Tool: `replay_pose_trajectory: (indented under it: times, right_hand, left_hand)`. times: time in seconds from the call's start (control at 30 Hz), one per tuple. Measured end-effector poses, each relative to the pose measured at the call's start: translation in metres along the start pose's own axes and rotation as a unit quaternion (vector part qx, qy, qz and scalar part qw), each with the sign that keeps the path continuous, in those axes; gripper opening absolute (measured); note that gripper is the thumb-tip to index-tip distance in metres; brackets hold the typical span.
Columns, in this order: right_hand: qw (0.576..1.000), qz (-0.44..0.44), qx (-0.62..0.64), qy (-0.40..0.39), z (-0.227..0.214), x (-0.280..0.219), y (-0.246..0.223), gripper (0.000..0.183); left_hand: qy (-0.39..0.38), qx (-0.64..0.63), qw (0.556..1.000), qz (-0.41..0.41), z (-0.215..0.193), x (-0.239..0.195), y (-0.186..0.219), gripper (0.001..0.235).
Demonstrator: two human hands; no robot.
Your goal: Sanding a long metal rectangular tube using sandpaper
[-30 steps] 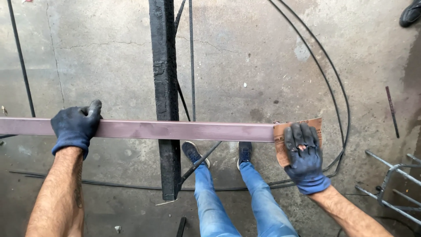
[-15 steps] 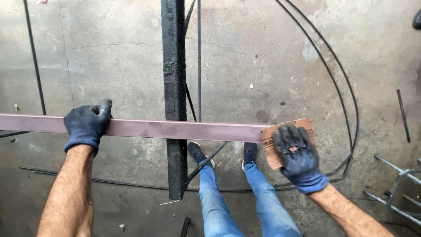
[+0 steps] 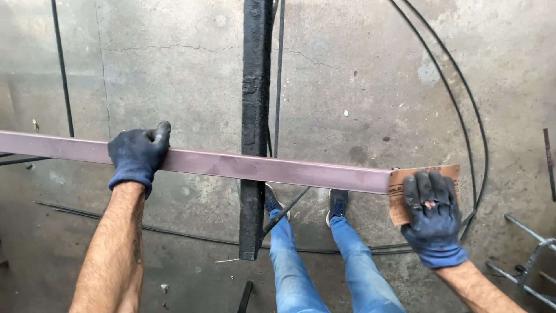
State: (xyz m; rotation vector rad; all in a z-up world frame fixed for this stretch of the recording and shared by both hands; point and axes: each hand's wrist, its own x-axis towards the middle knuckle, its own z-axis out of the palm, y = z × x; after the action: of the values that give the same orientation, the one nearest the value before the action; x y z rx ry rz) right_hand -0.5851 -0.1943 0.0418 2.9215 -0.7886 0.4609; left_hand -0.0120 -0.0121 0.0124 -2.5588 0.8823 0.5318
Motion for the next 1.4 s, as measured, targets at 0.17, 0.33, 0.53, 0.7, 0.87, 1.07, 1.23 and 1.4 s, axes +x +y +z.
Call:
replay_pose_trajectory:
  times: [0.17,0.33,0.53,0.7,0.87,1.07,1.23,1.4]
  right_hand:
    - [0.995,0.007,0.031,0.09,0.053,0.078,-0.107,0.046]
    - [0.978,0.15,0.144,0.034,0.09,0.11,-0.191,0.071]
    - [0.991,-0.1,0.042,0.073,0.031,0.033,-0.018,0.046]
    - [0.997,-0.013,-0.026,0.073,0.024,0.011,-0.008,0.054]
    - [0.995,-0.044,0.031,0.089,0.053,0.103,-0.136,0.048]
    - [0.992,-0.087,0.082,-0.034,0.071,0.085,-0.12,0.046]
    - [0.997,-0.049,0.034,-0.048,0.022,-0.009,0.014,0.049]
    - [0.999,0.045,0.025,-0.001,0.012,0.01,-0.017,0.053]
  left_hand:
    - [0.037,-0.025,0.999,0.025,0.001,-0.001,-0.007,0.067]
    - [0.03,-0.022,0.999,0.037,0.0,0.001,-0.004,0.069]
    - [0.025,-0.021,0.999,0.031,0.006,0.0,-0.009,0.07]
    - [0.019,-0.024,0.999,0.028,0.002,0.001,-0.007,0.065]
    - [0.023,-0.035,0.999,0.026,-0.006,-0.006,-0.005,0.064]
    - [0.004,0.002,0.999,0.036,-0.006,0.001,0.001,0.075]
    - [-0.023,0.035,0.999,-0.001,0.001,-0.002,-0.004,0.079]
    - [-0.009,0.036,0.999,0.001,0.004,0.004,-0.005,0.076]
